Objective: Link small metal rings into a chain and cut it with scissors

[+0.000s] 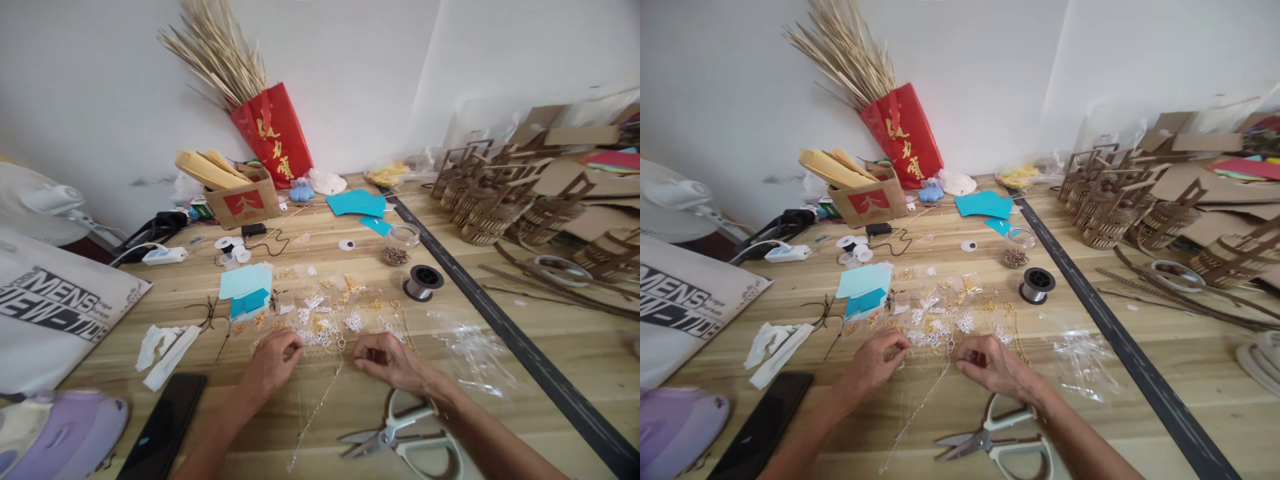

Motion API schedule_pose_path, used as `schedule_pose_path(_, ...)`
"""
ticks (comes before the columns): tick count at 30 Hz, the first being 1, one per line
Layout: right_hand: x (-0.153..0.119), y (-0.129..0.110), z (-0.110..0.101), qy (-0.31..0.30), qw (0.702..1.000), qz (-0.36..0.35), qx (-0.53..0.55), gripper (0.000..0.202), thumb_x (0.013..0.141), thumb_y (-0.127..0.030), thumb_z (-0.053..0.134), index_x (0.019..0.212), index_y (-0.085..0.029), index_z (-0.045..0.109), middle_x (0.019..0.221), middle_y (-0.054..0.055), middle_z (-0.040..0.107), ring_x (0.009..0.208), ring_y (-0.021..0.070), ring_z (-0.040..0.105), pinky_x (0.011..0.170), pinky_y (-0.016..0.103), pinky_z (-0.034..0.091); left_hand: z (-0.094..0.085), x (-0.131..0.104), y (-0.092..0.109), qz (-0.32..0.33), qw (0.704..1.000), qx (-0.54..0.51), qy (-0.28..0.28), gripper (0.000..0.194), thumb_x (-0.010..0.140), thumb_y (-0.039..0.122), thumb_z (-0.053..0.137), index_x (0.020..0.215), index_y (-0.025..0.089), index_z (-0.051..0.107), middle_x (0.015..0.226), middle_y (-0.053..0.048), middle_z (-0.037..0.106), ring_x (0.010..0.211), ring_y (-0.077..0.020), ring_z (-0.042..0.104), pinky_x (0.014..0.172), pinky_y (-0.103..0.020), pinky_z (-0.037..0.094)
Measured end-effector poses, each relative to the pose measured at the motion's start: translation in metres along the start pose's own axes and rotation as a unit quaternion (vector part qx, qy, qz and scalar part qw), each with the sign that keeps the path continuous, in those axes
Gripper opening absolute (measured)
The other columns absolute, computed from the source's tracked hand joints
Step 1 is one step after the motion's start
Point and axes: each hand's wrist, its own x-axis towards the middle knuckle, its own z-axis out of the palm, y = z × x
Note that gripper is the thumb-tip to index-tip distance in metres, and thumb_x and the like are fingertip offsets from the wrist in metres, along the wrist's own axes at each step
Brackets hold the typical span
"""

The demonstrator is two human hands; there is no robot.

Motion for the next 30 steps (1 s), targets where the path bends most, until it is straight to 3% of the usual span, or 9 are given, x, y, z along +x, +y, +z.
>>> schedule_pose_path(3, 0.001, 0.000, -0.002, 0.026, 0.999, 0.017, 0.039, 0.013, 0.083, -0.025, 0.056, 0.077, -0.014, 0.060, 0.064, -0.002, 0.053, 0.057, 0.0092, 0.044, 0.050, 0.020, 0.032, -0.003, 0.003, 0.003, -0.006, 0.997, -0.076, 0.023, 0.010, 0.074, 0.014, 0.055, 0.068, 0.018, 0.061, 0.068, -0.001, 0.067, 0.064, -0.0142, 0.061, 0.063, -0.025, 0.049)
schedule_pose_path(7, 0.003, 0.000, -0.002, 0.051, 0.993, 0.036, 0.102, 0.019, 0.082, -0.032, 0.058, 0.078, -0.014, 0.059, 0.064, -0.002, 0.050, 0.055, 0.0085, 0.041, 0.049, 0.020, 0.029, -0.004, 0.008, 0.010, -0.026, 0.988, -0.155, 0.012, 0.010, 0.073, 0.016, 0.056, 0.064, 0.016, 0.060, 0.062, -0.001, 0.066, 0.059, -0.0127, 0.059, 0.058, -0.023, 0.048)
schedule_pose_path(11, 0.005, -0.001, 0.003, 0.065, 0.978, 0.018, 0.198, 0.024, 0.081, -0.037, 0.062, 0.089, -0.015, 0.058, 0.070, -0.001, 0.053, 0.057, 0.0085, 0.043, 0.051, 0.020, 0.032, 0.001, 0.014, 0.018, -0.049, 0.965, -0.258, -0.003, 0.009, 0.072, 0.019, 0.060, 0.064, 0.015, 0.060, 0.064, -0.001, 0.066, 0.062, -0.0126, 0.060, 0.061, -0.023, 0.049)
schedule_pose_path(14, 0.005, -0.003, 0.012, 0.052, 0.974, 0.034, 0.220, 0.031, 0.078, -0.035, 0.065, 0.102, -0.016, 0.058, 0.060, -0.005, 0.050, 0.052, 0.0082, 0.041, 0.048, 0.019, 0.031, 0.007, 0.020, 0.027, -0.059, 0.948, -0.311, -0.026, 0.008, 0.069, 0.020, 0.063, 0.065, 0.014, 0.061, 0.063, -0.002, 0.065, 0.060, -0.0129, 0.059, 0.059, -0.023, 0.048)
schedule_pose_path(18, 0.007, -0.006, 0.024, 0.021, 0.953, 0.028, 0.300, 0.040, 0.074, -0.034, 0.070, 0.106, -0.017, 0.055, 0.064, -0.003, 0.057, 0.055, 0.0097, 0.050, 0.050, 0.020, 0.039, 0.017, 0.027, 0.042, -0.056, 0.944, -0.324, -0.039, 0.007, 0.069, 0.019, 0.063, 0.064, 0.014, 0.062, 0.063, -0.003, 0.065, 0.062, -0.0148, 0.060, 0.063, -0.026, 0.049)
schedule_pose_path(24, 0.010, -0.004, 0.022, 0.080, 0.956, 0.046, 0.277, 0.029, 0.076, -0.043, 0.067, 0.075, -0.015, 0.059, 0.057, -0.002, 0.058, 0.049, 0.0093, 0.052, 0.049, 0.021, 0.042, 0.032, 0.030, 0.046, -0.040, 0.943, -0.331, -0.010, 0.006, 0.069, 0.018, 0.063, 0.064, 0.015, 0.063, 0.065, -0.004, 0.065, 0.064, -0.0161, 0.061, 0.063, -0.026, 0.049)
schedule_pose_path(30, 0.010, 0.008, 0.011, 0.113, 0.958, 0.053, 0.257, 0.032, 0.078, -0.046, 0.065, 0.084, -0.015, 0.063, 0.059, -0.002, 0.057, 0.048, 0.0091, 0.050, 0.048, 0.021, 0.042, 0.040, 0.028, 0.039, -0.049, 0.947, -0.316, 0.001, 0.007, 0.072, 0.017, 0.062, 0.066, 0.014, 0.063, 0.065, -0.003, 0.065, 0.064, -0.0153, 0.060, 0.064, -0.025, 0.047)
